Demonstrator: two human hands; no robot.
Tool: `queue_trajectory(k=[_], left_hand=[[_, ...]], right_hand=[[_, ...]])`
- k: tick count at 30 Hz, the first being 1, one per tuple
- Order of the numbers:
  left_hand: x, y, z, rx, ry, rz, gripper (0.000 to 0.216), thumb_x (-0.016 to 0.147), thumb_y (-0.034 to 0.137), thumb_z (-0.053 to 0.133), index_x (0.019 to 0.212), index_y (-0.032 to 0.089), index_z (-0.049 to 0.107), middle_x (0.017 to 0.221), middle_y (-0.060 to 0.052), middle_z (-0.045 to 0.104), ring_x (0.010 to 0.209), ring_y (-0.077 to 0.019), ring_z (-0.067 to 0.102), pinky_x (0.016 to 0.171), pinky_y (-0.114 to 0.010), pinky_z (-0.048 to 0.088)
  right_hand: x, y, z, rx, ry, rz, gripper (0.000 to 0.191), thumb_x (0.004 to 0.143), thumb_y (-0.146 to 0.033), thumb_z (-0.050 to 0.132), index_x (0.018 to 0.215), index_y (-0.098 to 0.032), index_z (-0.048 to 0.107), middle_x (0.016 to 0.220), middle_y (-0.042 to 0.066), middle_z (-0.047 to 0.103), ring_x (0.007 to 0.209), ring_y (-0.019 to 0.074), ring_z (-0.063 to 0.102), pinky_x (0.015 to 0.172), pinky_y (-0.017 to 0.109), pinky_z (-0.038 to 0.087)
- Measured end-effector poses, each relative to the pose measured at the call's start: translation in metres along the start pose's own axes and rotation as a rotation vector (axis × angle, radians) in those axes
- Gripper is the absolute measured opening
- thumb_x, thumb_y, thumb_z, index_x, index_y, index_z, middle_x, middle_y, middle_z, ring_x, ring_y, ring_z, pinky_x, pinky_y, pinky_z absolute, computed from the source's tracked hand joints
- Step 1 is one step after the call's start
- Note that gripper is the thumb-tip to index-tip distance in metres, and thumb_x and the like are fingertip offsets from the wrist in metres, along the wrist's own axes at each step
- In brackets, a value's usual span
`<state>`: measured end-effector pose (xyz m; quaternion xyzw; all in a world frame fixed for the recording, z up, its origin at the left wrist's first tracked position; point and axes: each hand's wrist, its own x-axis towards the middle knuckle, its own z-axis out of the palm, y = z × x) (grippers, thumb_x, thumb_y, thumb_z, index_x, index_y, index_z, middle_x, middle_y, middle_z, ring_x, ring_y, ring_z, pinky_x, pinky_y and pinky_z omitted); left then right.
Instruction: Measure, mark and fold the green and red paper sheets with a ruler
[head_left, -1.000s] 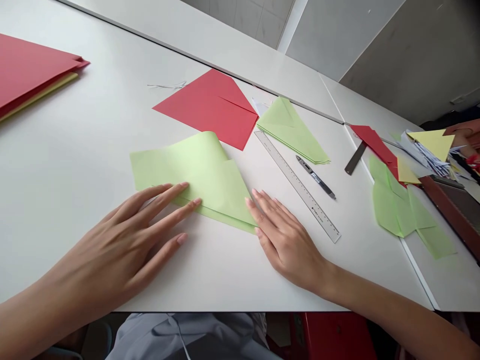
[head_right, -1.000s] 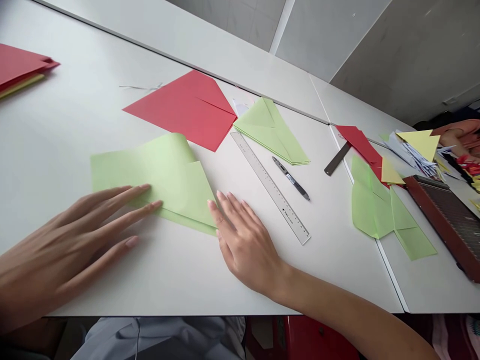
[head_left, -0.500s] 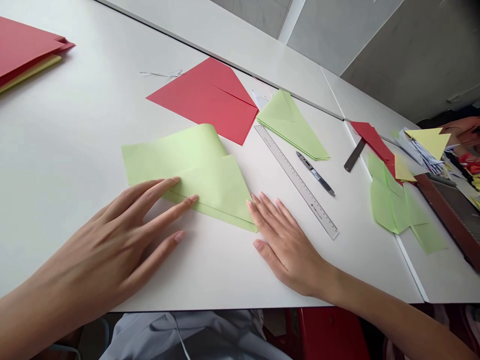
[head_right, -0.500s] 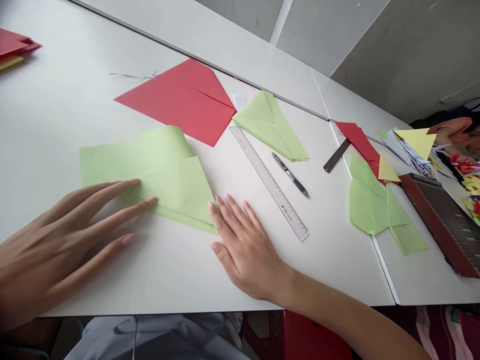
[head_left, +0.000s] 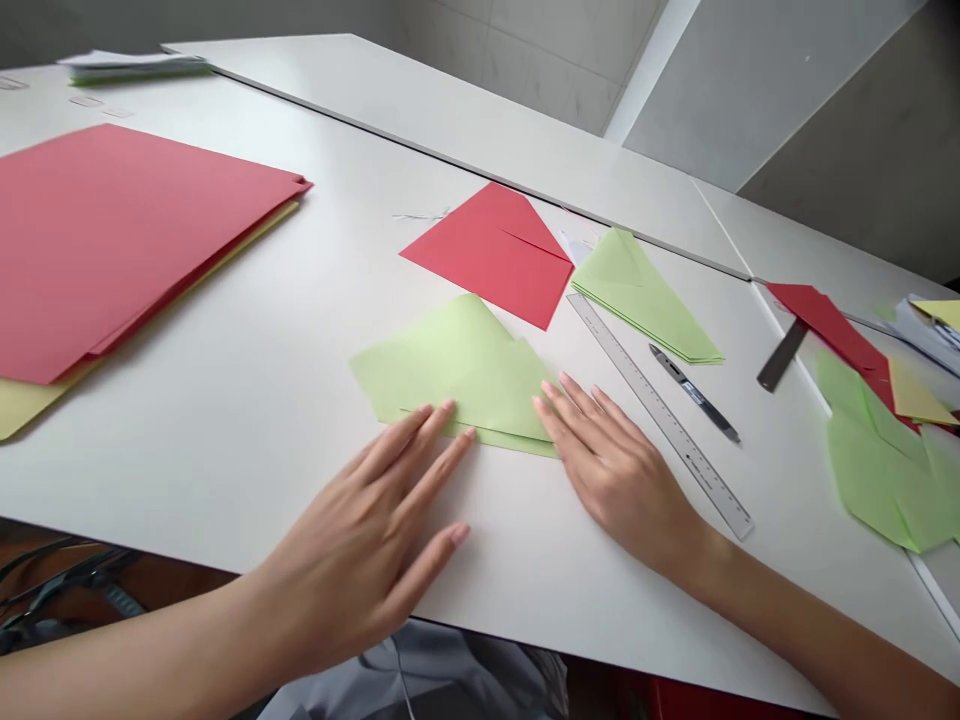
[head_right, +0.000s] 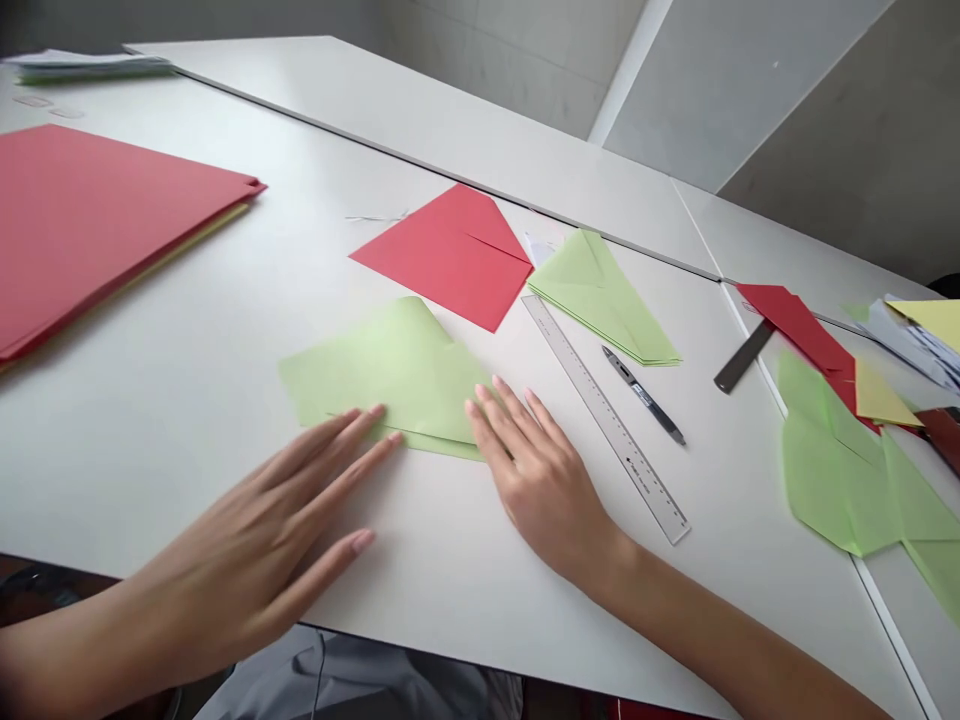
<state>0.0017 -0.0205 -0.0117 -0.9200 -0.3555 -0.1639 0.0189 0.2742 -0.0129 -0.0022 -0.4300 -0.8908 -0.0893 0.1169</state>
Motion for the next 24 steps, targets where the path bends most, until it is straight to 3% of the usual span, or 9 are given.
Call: queue_trajectory(k=[2, 6, 10, 12, 14, 17, 20, 24], left_hand=[[-0.003, 0.005, 0.001, -0.001, 0.008, -0.007, 0.067, 0.1, 0.04, 0.04, 0.156, 0.009, 0.021, 0.159, -0.015, 0.03, 0.146, -0.0323, 0.03, 0.115, -0.044, 0.036], [-0.004, 0.008, 0.002, -0.022, 0.019, -0.015, 0.061, 0.099, 0.035, 0.042, 0.151, 0.005, 0.033, 0.157, -0.017, 0.034, 0.144, -0.0346, 0.032, 0.113, -0.046, 0.037], [-0.004, 0.009, 0.001, -0.033, 0.01, -0.034, 0.059, 0.099, 0.034, 0.043, 0.149, 0.004, 0.037, 0.156, -0.014, 0.036, 0.145, -0.0351, 0.028, 0.115, -0.049, 0.035], [-0.004, 0.009, 0.0, -0.03, 0.012, -0.037, 0.059, 0.099, 0.035, 0.043, 0.149, 0.004, 0.036, 0.157, -0.013, 0.036, 0.146, -0.0343, 0.027, 0.116, -0.048, 0.034], [-0.004, 0.01, 0.001, -0.018, 0.028, -0.037, 0.06, 0.099, 0.035, 0.043, 0.149, 0.004, 0.036, 0.157, -0.013, 0.037, 0.145, -0.0336, 0.028, 0.115, -0.048, 0.036], [-0.006, 0.009, 0.001, 0.012, 0.066, -0.034, 0.06, 0.098, 0.034, 0.044, 0.15, 0.005, 0.035, 0.155, -0.012, 0.04, 0.143, -0.0331, 0.031, 0.113, -0.047, 0.038], [-0.007, 0.007, 0.002, 0.03, 0.076, -0.017, 0.062, 0.097, 0.034, 0.047, 0.151, 0.007, 0.034, 0.154, -0.012, 0.041, 0.142, -0.0334, 0.033, 0.111, -0.047, 0.04], [-0.008, 0.004, 0.003, 0.067, 0.078, 0.0, 0.064, 0.096, 0.033, 0.048, 0.151, 0.005, 0.032, 0.156, -0.013, 0.038, 0.143, -0.0345, 0.032, 0.111, -0.046, 0.04]], right_hand=[[-0.001, 0.005, 0.001, -0.046, 0.05, -0.068, 0.071, 0.092, 0.007, 0.036, 0.157, -0.016, 0.018, 0.145, 0.012, 0.051, 0.141, 0.0252, 0.04, 0.114, 0.048, 0.044], [0.0, 0.007, 0.0, -0.129, 0.121, -0.213, 0.055, 0.091, 0.008, 0.046, 0.143, -0.009, 0.048, 0.13, 0.013, 0.064, 0.127, 0.0282, 0.057, 0.098, 0.042, 0.059], [0.002, 0.005, -0.003, -0.141, 0.138, -0.243, 0.045, 0.089, 0.009, 0.049, 0.13, -0.004, 0.059, 0.125, 0.015, 0.068, 0.124, 0.0298, 0.06, 0.098, 0.045, 0.058], [0.006, 0.002, -0.004, -0.097, 0.119, -0.195, 0.048, 0.089, 0.009, 0.048, 0.134, -0.006, 0.057, 0.133, 0.016, 0.062, 0.132, 0.0308, 0.053, 0.104, 0.048, 0.054], [0.011, -0.001, -0.003, -0.014, 0.084, -0.085, 0.053, 0.091, 0.003, 0.048, 0.142, -0.01, 0.05, 0.149, 0.018, 0.046, 0.142, 0.032, 0.038, 0.108, 0.049, 0.049], [0.019, -0.006, 0.004, 0.141, 0.007, 0.14, 0.064, 0.097, -0.023, 0.052, 0.155, -0.014, 0.026, 0.161, 0.02, 0.021, 0.148, 0.0324, 0.025, 0.108, 0.05, 0.047], [0.023, -0.01, 0.014, 0.21, -0.061, 0.247, 0.073, 0.1, -0.044, 0.044, 0.159, -0.014, 0.011, 0.162, 0.019, 0.022, 0.148, 0.0301, 0.025, 0.111, 0.053, 0.042], [0.024, -0.012, 0.023, 0.203, -0.107, 0.273, 0.061, 0.104, -0.038, 0.03, 0.158, -0.015, 0.014, 0.163, 0.014, 0.019, 0.151, 0.026, 0.014, 0.118, 0.053, 0.032]])
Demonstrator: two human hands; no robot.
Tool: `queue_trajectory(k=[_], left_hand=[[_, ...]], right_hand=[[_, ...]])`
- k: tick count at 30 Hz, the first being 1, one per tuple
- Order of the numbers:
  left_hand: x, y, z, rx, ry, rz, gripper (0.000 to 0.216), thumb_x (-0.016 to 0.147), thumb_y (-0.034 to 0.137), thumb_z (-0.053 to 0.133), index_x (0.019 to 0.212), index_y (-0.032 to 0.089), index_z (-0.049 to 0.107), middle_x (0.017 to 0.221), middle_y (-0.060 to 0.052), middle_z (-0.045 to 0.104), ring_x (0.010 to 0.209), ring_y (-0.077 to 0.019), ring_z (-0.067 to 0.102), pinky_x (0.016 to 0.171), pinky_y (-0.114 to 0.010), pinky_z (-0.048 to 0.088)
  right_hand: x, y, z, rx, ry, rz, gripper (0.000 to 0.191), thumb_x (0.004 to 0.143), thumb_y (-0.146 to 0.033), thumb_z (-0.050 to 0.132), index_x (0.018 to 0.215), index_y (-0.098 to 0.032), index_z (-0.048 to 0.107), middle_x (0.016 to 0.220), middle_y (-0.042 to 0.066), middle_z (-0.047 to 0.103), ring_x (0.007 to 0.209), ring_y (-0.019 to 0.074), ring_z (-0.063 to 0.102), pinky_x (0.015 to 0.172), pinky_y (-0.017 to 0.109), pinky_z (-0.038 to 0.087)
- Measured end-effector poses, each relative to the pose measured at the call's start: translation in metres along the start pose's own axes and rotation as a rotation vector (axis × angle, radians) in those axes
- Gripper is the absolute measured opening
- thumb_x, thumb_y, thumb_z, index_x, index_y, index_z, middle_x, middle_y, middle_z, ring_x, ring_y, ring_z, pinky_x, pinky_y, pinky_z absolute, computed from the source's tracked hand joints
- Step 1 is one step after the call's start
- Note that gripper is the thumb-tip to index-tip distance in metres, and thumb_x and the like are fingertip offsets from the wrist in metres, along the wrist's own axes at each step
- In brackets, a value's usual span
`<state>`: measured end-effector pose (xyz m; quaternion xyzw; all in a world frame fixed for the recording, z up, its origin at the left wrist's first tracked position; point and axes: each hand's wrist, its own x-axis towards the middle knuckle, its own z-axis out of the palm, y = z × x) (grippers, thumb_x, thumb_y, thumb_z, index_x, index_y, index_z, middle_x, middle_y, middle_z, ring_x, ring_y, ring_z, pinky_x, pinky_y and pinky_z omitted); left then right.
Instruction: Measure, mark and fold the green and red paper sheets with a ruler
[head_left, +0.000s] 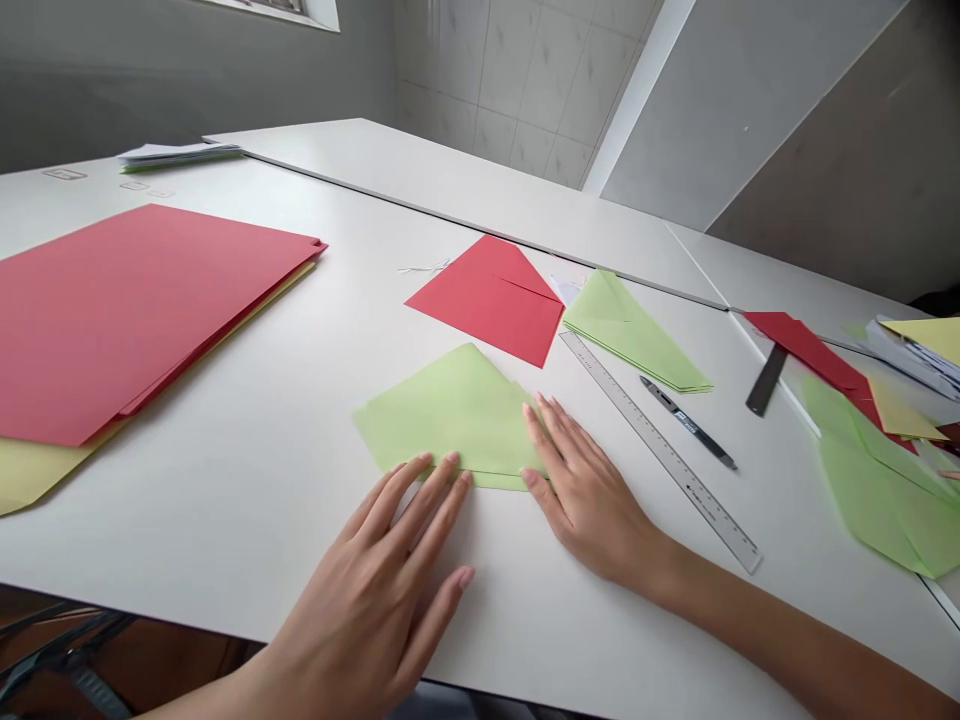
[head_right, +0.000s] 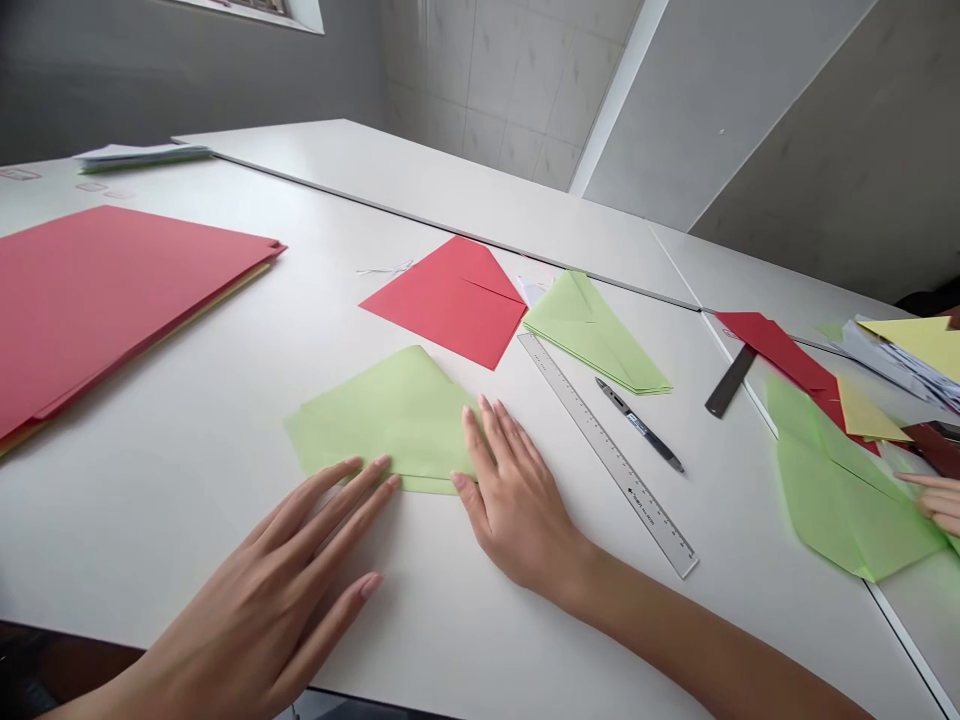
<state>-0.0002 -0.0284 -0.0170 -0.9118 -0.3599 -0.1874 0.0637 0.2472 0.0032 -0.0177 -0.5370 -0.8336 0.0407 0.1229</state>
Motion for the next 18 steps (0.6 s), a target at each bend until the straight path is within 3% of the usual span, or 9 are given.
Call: queue_trajectory(k=[12, 18], left_hand=[[-0.001, -0.002, -0.002, -0.023, 0.036, -0.035, 0.058, 0.096, 0.032, 0.047, 0.15, 0.012, 0.037, 0.151, -0.011, 0.045, 0.134, -0.0295, 0.044, 0.105, -0.041, 0.042], [0.015, -0.029, -0.004, -0.022, 0.021, -0.051, 0.053, 0.1, 0.032, 0.042, 0.151, 0.021, 0.035, 0.135, -0.011, 0.059, 0.112, -0.0278, 0.059, 0.087, -0.04, 0.052]], right_hand=[[0.001, 0.0, 0.0, -0.012, -0.046, -0.037, 0.057, 0.105, -0.031, 0.028, 0.158, -0.017, 0.016, 0.165, 0.012, 0.013, 0.152, 0.0248, 0.005, 0.121, 0.053, 0.025], [0.001, -0.001, -0.002, -0.011, -0.034, -0.047, 0.057, 0.105, -0.032, 0.03, 0.158, -0.017, 0.017, 0.164, 0.012, 0.015, 0.152, 0.0247, 0.009, 0.12, 0.053, 0.027]])
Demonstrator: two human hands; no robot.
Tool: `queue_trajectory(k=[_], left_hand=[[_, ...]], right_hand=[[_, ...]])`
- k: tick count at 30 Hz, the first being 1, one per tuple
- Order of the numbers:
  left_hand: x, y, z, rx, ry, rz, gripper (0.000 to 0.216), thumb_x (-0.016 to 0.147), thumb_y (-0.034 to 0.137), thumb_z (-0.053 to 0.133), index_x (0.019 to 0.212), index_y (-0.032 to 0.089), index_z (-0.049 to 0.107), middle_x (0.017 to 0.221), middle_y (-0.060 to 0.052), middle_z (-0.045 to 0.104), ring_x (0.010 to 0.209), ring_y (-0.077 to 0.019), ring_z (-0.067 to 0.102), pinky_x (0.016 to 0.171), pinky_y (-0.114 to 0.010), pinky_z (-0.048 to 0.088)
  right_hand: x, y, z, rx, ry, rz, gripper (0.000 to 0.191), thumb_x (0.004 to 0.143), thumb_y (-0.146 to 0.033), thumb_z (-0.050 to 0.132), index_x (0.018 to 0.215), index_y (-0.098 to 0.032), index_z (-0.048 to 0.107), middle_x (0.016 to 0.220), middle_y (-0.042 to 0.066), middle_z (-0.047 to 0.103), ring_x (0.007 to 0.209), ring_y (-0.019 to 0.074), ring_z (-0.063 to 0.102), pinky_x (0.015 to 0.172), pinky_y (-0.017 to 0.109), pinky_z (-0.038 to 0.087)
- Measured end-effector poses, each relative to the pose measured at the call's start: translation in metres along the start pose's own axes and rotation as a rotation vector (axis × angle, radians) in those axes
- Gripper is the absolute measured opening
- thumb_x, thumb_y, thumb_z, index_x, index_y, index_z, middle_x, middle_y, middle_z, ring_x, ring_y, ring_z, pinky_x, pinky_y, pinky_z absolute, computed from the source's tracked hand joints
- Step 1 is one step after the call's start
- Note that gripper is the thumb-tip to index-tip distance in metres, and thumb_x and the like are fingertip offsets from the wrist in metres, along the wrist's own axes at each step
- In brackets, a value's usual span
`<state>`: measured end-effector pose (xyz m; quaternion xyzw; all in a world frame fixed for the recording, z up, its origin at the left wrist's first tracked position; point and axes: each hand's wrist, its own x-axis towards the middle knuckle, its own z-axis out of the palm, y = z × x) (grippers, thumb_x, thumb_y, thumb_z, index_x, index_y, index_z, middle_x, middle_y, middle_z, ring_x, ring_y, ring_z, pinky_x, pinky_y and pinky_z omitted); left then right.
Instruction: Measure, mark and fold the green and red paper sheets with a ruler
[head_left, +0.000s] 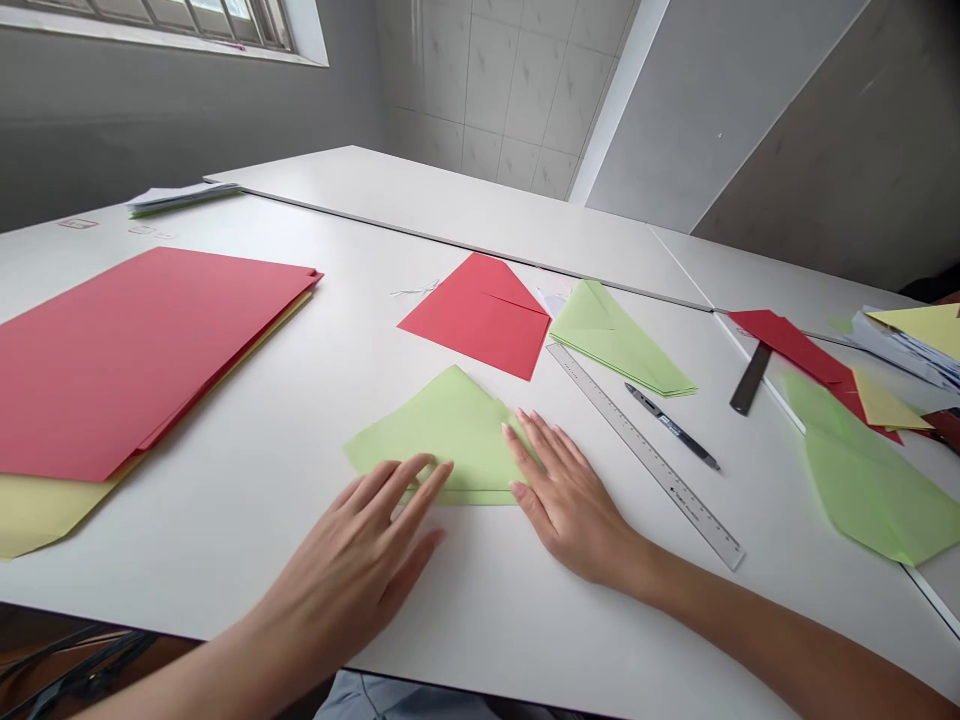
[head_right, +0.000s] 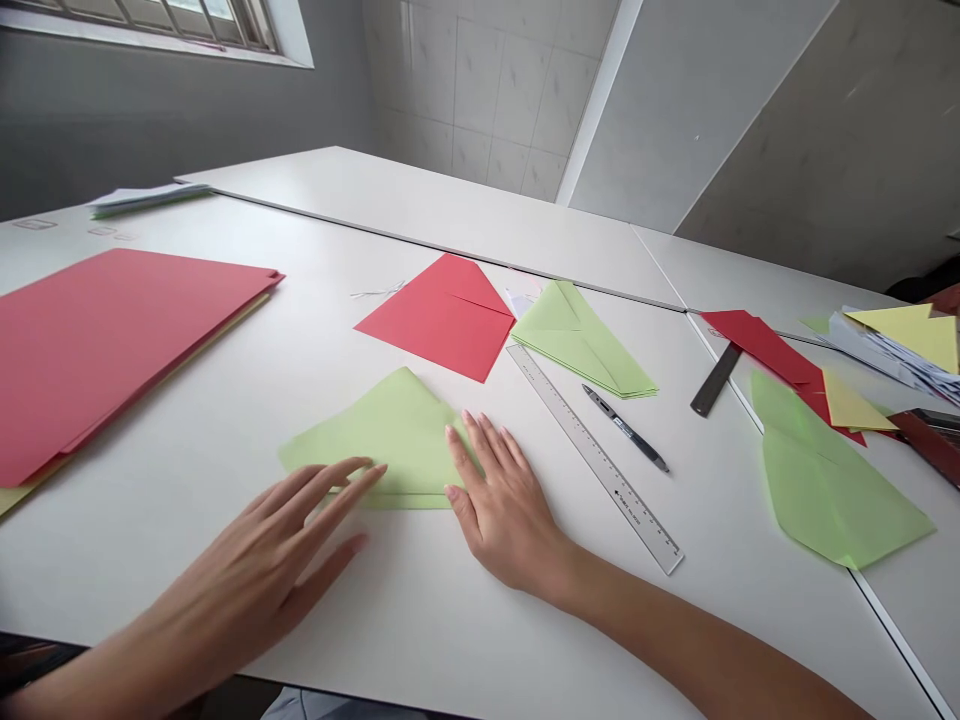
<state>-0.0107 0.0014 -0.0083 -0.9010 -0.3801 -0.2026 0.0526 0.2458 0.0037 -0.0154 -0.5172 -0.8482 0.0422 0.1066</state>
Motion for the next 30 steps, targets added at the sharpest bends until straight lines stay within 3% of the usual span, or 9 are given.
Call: queue_trajectory(k=[3, 7, 10, 15, 22, 30], left_hand=[[0.025, -0.02, 0.002, 0.028, -0.075, 0.075, 0.056, 0.099, 0.04, 0.045, 0.151, 0.022, 0.035, 0.14, -0.016, 0.054, 0.12, -0.0321, 0.056, 0.094, -0.047, 0.051], [0.061, -0.034, 0.01, -0.016, -0.149, 0.233, 0.059, 0.101, 0.043, 0.041, 0.154, 0.022, 0.028, 0.16, -0.017, 0.027, 0.144, -0.0348, 0.033, 0.109, -0.053, 0.04], [0.076, -0.036, 0.019, -0.056, -0.165, 0.257, 0.061, 0.102, 0.041, 0.039, 0.156, 0.021, 0.021, 0.163, -0.016, 0.018, 0.15, -0.0327, 0.021, 0.116, -0.055, 0.031], [0.078, -0.036, 0.026, -0.091, -0.232, 0.242, 0.065, 0.101, 0.045, 0.041, 0.157, 0.024, 0.016, 0.163, -0.012, 0.018, 0.15, -0.0308, 0.021, 0.119, -0.056, 0.026], [0.077, -0.038, 0.025, -0.067, -0.254, 0.247, 0.066, 0.101, 0.044, 0.041, 0.157, 0.022, 0.017, 0.165, -0.009, 0.016, 0.15, -0.0304, 0.019, 0.121, -0.052, 0.021], [0.076, -0.037, 0.021, -0.047, -0.278, 0.26, 0.062, 0.102, 0.042, 0.036, 0.156, 0.016, 0.022, 0.165, -0.011, 0.011, 0.152, -0.0299, 0.011, 0.122, -0.045, 0.007]], right_hand=[[0.0, 0.0, 0.001, -0.008, 0.028, -0.021, 0.058, 0.104, -0.031, 0.032, 0.158, -0.02, 0.016, 0.164, 0.011, 0.017, 0.152, 0.0256, 0.01, 0.119, 0.054, 0.029], [0.001, 0.0, 0.001, -0.015, 0.018, -0.031, 0.06, 0.104, -0.031, 0.033, 0.159, -0.019, 0.013, 0.164, 0.011, 0.013, 0.152, 0.0278, 0.009, 0.119, 0.055, 0.03], [0.002, -0.001, -0.001, -0.011, -0.011, -0.028, 0.06, 0.104, -0.03, 0.033, 0.158, -0.016, 0.014, 0.164, 0.012, 0.01, 0.152, 0.0293, 0.006, 0.12, 0.056, 0.027], [0.004, -0.002, -0.004, 0.015, -0.034, -0.021, 0.058, 0.103, -0.031, 0.034, 0.157, -0.014, 0.02, 0.165, 0.012, 0.009, 0.152, 0.0295, 0.005, 0.121, 0.055, 0.024], [0.002, -0.001, -0.004, 0.034, 0.0, 0.037, 0.069, 0.102, -0.035, 0.038, 0.156, -0.002, 0.012, 0.164, 0.014, 0.014, 0.153, 0.0241, 0.008, 0.123, 0.046, 0.026], [0.003, 0.001, -0.006, 0.02, -0.005, 0.001, 0.069, 0.101, -0.038, 0.038, 0.156, -0.003, 0.016, 0.164, 0.012, 0.015, 0.153, 0.0255, 0.007, 0.122, 0.048, 0.027]])
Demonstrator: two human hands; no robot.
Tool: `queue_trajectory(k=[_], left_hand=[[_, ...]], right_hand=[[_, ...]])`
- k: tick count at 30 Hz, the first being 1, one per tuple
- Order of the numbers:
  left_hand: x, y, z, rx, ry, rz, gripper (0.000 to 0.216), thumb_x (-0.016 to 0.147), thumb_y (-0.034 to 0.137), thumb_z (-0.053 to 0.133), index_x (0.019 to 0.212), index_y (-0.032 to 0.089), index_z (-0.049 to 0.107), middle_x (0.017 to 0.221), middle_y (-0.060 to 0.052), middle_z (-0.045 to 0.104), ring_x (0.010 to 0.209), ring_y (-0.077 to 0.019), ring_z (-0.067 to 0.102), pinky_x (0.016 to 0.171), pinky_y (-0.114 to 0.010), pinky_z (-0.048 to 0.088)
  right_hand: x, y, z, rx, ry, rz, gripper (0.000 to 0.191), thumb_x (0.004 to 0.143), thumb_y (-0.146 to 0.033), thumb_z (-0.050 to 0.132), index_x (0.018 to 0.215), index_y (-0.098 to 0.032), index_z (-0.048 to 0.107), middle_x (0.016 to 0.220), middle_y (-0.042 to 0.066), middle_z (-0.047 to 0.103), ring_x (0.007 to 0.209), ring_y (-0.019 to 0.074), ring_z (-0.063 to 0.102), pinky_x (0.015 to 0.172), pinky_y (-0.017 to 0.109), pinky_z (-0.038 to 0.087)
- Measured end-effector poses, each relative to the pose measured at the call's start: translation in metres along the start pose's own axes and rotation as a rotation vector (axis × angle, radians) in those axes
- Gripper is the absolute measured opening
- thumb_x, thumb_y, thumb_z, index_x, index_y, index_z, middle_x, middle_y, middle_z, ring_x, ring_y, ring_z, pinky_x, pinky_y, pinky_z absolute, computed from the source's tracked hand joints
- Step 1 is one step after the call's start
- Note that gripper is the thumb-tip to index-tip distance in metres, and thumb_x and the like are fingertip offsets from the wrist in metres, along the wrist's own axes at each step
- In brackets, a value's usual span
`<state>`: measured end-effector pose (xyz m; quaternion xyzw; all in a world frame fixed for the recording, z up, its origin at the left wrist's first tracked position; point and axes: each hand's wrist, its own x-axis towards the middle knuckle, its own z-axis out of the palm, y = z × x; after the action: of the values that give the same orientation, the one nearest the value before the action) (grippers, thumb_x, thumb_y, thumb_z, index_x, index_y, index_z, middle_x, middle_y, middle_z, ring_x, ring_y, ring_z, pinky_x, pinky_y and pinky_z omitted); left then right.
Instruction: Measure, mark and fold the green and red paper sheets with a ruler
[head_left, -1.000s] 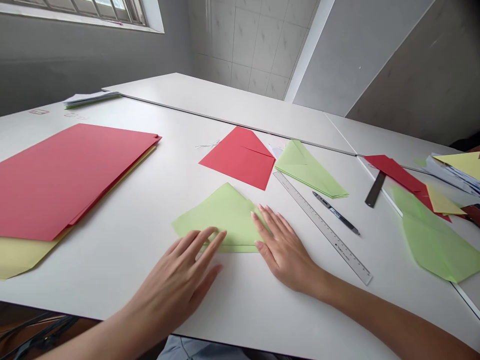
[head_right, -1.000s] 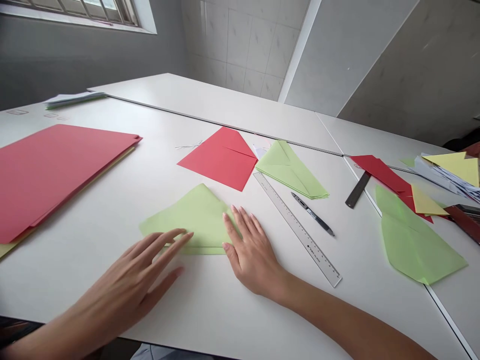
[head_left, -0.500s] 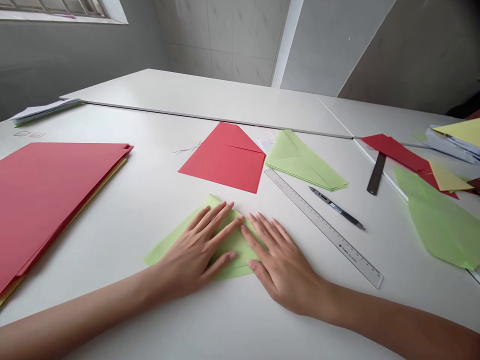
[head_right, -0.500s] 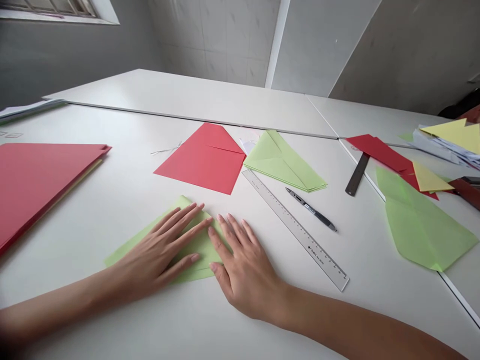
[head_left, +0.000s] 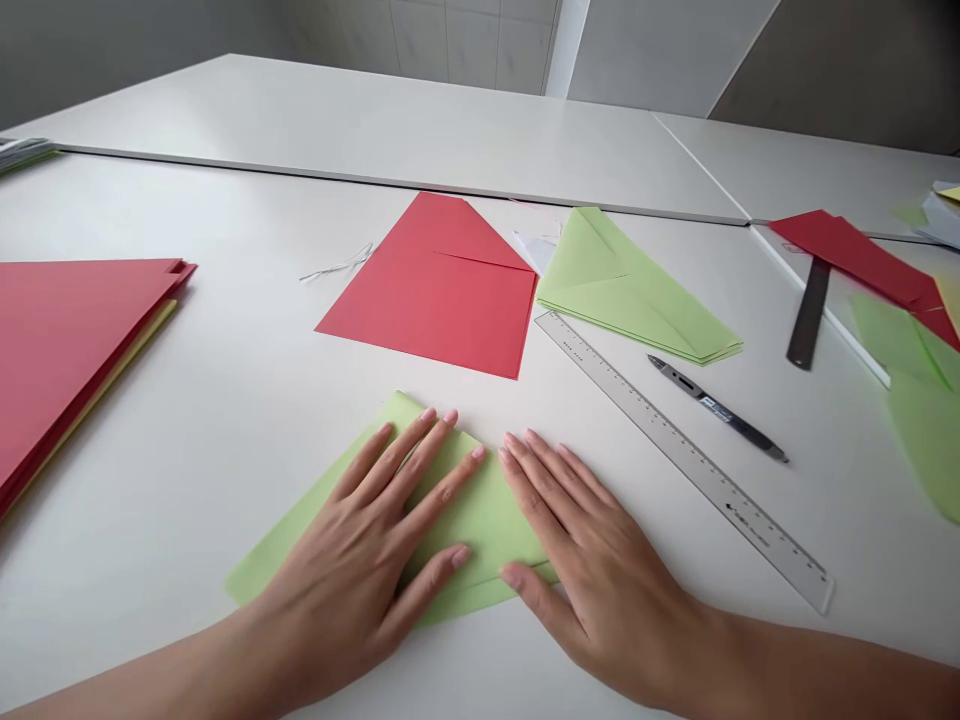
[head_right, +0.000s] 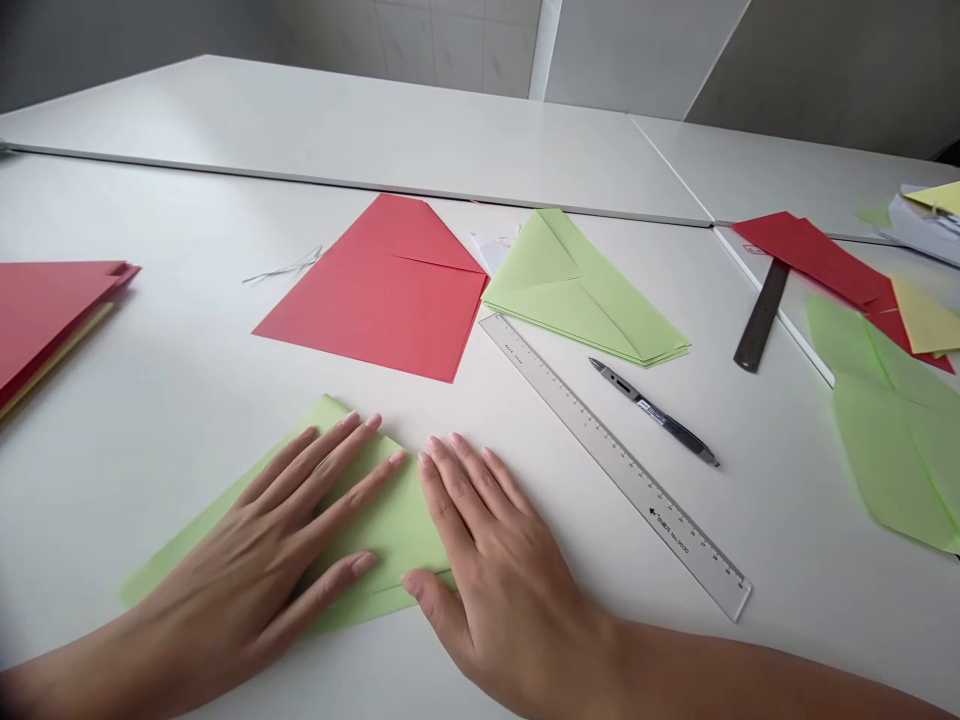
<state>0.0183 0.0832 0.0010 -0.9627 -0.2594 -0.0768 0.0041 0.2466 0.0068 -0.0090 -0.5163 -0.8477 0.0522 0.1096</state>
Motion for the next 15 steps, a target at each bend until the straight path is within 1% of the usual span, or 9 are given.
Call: queue_trajectory(k=[5, 10, 12, 15], left_hand=[[0.0012, 0.0003, -0.0014, -0.03, -0.008, 0.002, 0.059, 0.102, 0.039, 0.036, 0.156, 0.016, 0.023, 0.165, -0.011, 0.012, 0.152, -0.0292, 0.011, 0.122, -0.045, 0.007], [0.0, -0.002, -0.0007, -0.048, -0.01, 0.0, 0.062, 0.099, 0.041, 0.043, 0.154, 0.018, 0.028, 0.164, -0.012, 0.015, 0.151, -0.0295, 0.014, 0.122, -0.046, 0.01], [0.0013, -0.0039, -0.0013, -0.061, 0.0, 0.013, 0.063, 0.097, 0.043, 0.047, 0.153, 0.018, 0.031, 0.162, -0.013, 0.019, 0.15, -0.0302, 0.018, 0.122, -0.047, 0.012], [0.0056, -0.0071, -0.0037, -0.098, 0.014, 0.028, 0.066, 0.095, 0.048, 0.051, 0.152, 0.021, 0.034, 0.153, -0.016, 0.032, 0.143, -0.032, 0.029, 0.121, -0.052, 0.018]], right_hand=[[-0.0003, -0.0001, -0.0012, 0.013, -0.024, -0.005, 0.069, 0.101, -0.038, 0.041, 0.158, -0.012, 0.012, 0.166, 0.01, 0.009, 0.153, 0.0278, 0.006, 0.122, 0.051, 0.027], [-0.0006, -0.0009, -0.001, 0.013, -0.03, 0.0, 0.069, 0.101, -0.038, 0.041, 0.158, -0.012, 0.012, 0.165, 0.011, 0.01, 0.153, 0.0279, 0.005, 0.122, 0.051, 0.027], [-0.0014, -0.0007, -0.0001, 0.01, -0.027, 0.001, 0.068, 0.101, -0.037, 0.04, 0.158, -0.013, 0.012, 0.165, 0.01, 0.01, 0.153, 0.027, 0.005, 0.121, 0.051, 0.028], [-0.0024, 0.0028, 0.0019, 0.013, -0.023, -0.014, 0.066, 0.102, -0.036, 0.039, 0.159, -0.016, 0.013, 0.165, 0.008, 0.011, 0.153, 0.0253, 0.006, 0.121, 0.051, 0.028]])
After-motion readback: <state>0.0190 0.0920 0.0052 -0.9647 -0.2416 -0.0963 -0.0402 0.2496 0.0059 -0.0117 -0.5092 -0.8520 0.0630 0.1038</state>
